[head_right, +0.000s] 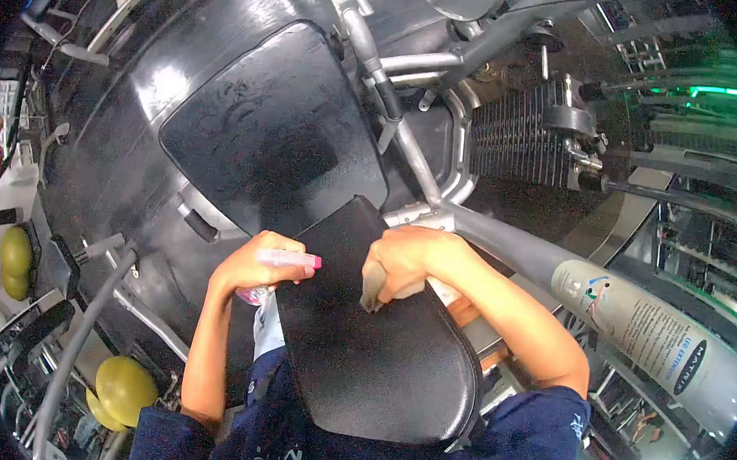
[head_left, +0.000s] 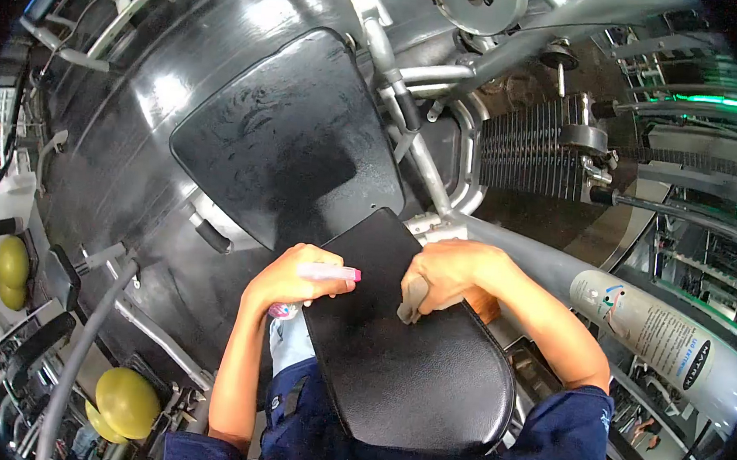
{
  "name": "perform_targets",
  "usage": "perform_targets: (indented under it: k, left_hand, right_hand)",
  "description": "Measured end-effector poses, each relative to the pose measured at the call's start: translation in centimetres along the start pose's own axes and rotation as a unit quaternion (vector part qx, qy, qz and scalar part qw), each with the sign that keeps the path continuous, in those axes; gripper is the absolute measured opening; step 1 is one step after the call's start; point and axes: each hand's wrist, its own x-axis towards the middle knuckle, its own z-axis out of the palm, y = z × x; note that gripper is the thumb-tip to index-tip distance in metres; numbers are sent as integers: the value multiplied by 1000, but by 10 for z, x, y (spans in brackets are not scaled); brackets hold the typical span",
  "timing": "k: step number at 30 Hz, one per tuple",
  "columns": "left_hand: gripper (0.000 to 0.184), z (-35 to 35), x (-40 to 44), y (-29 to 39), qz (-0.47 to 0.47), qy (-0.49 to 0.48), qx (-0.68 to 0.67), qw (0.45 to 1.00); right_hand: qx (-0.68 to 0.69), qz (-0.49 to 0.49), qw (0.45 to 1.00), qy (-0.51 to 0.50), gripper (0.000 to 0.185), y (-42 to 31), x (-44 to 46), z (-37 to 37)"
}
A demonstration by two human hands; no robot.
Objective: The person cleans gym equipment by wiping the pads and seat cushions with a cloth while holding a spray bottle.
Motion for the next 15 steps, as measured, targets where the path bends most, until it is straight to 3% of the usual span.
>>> perform_targets:
  k: [5, 10, 13, 15]
  left_hand:
    - [31, 1, -10, -25, 53, 28, 28, 998]
    - [32, 5, -26, -28, 69, 35, -2, 997]
    - [32, 6, -35, -33, 52, 32, -14, 998]
    - [31, 7, -40, -35, 40, 33, -26, 998]
  right_hand:
    - [-50, 54, 994, 80, 40, 5, 9, -1]
    - [-75, 19, 987, 144, 35, 13, 49, 11]
    - [-37, -25, 996, 74, 37, -12, 36, 13]
    - [-22, -4, 1000, 15, 37, -30, 19, 11]
